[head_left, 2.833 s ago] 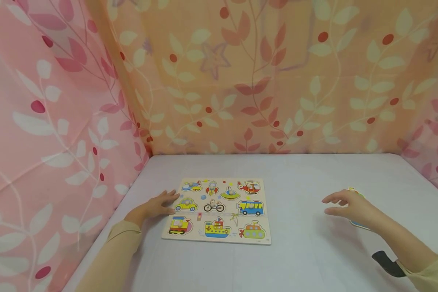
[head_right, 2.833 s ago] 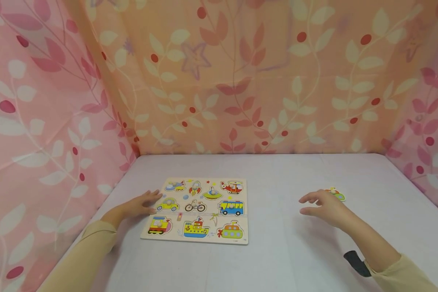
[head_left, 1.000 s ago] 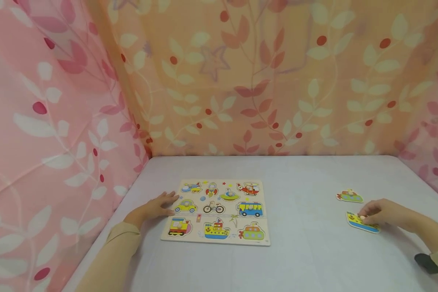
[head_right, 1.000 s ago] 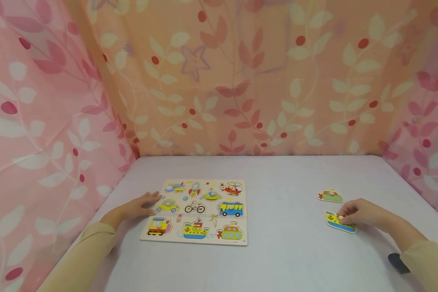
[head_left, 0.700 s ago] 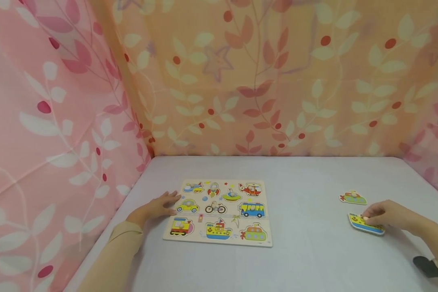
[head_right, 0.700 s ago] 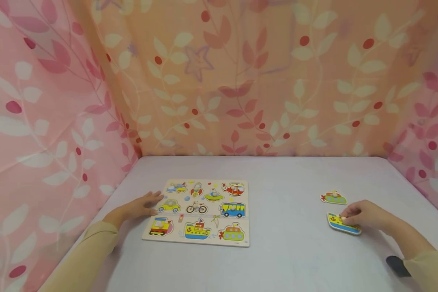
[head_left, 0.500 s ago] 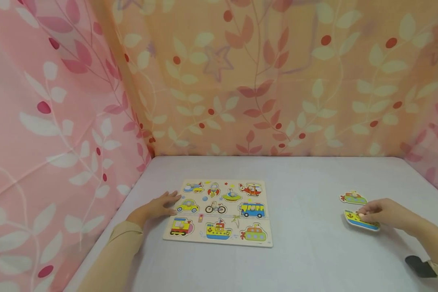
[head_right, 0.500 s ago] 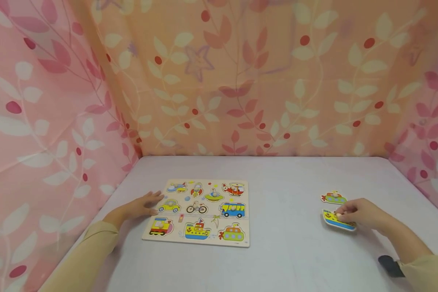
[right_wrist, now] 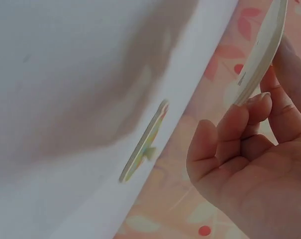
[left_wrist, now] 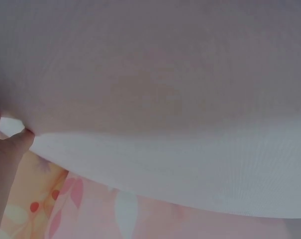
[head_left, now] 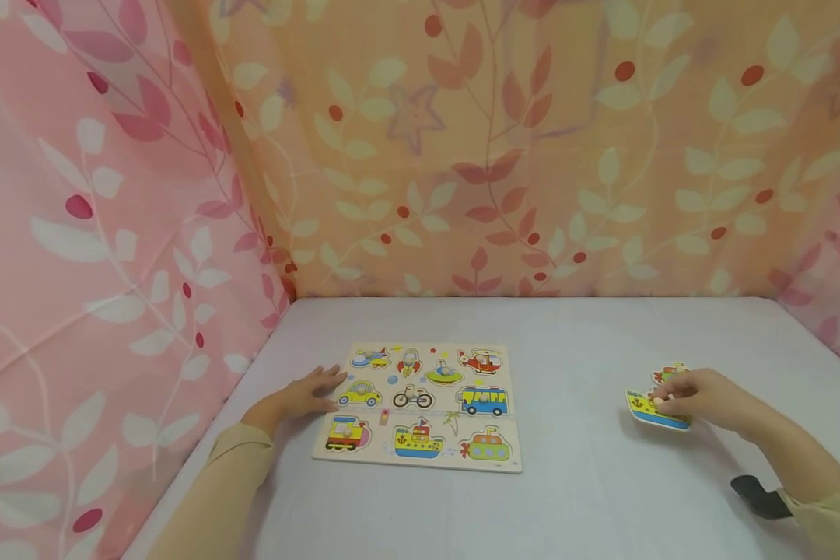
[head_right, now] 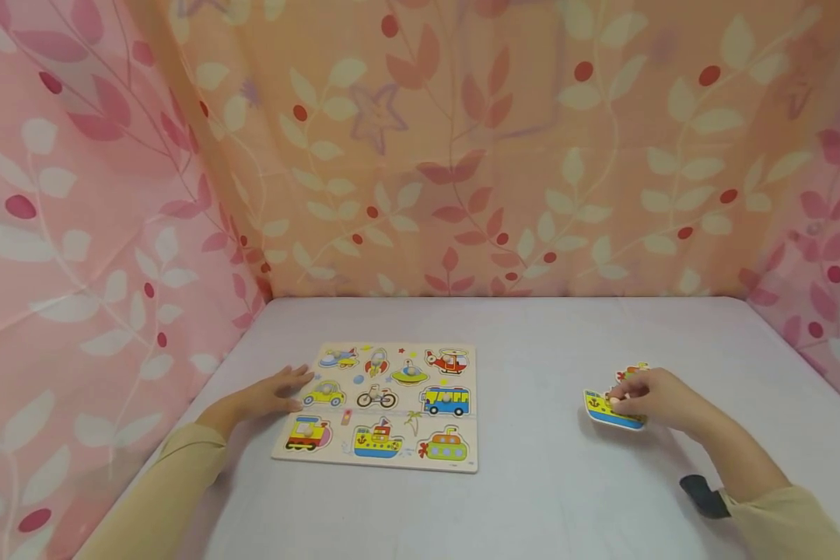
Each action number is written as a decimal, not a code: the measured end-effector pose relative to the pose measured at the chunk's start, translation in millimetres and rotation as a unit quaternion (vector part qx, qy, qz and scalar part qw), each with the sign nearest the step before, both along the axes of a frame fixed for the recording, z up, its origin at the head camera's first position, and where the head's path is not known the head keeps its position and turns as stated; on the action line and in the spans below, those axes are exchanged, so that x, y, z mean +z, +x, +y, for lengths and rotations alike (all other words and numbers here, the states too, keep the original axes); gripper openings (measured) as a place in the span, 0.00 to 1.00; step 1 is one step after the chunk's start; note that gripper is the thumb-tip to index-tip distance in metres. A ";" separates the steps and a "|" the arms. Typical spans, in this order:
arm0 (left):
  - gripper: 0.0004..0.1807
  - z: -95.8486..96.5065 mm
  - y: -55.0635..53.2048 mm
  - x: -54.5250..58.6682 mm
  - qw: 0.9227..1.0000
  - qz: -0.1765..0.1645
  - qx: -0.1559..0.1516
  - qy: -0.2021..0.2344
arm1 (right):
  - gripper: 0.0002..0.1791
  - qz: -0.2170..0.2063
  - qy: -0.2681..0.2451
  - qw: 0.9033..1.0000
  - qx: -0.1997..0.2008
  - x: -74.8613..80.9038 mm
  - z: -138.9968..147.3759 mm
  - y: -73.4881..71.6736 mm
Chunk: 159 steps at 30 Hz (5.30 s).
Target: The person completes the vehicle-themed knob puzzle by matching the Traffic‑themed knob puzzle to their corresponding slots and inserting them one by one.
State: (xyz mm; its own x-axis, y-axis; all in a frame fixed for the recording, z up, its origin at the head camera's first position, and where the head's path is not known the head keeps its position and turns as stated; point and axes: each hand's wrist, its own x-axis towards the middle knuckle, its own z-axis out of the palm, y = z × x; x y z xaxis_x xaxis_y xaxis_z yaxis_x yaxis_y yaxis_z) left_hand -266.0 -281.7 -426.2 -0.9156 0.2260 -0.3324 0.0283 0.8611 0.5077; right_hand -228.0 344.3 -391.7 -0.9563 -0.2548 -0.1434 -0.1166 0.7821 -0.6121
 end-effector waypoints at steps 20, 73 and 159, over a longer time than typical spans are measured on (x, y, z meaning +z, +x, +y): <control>0.39 -1.1 1.8 -0.7 1.000 0.005 -0.005 0.008 | 0.17 -0.015 -0.030 0.999 0.010 5.0 -35.8 -8.9; 0.38 -1.5 -1.7 -2.3 1.000 0.003 -0.001 0.005 | 0.14 0.042 -0.062 0.997 0.033 9.7 -97.5 -22.7; 0.38 -2.0 -2.8 -0.1 1.000 0.003 -0.018 0.000 | 0.05 -0.082 -0.141 0.986 0.018 -29.6 -277.2 -7.0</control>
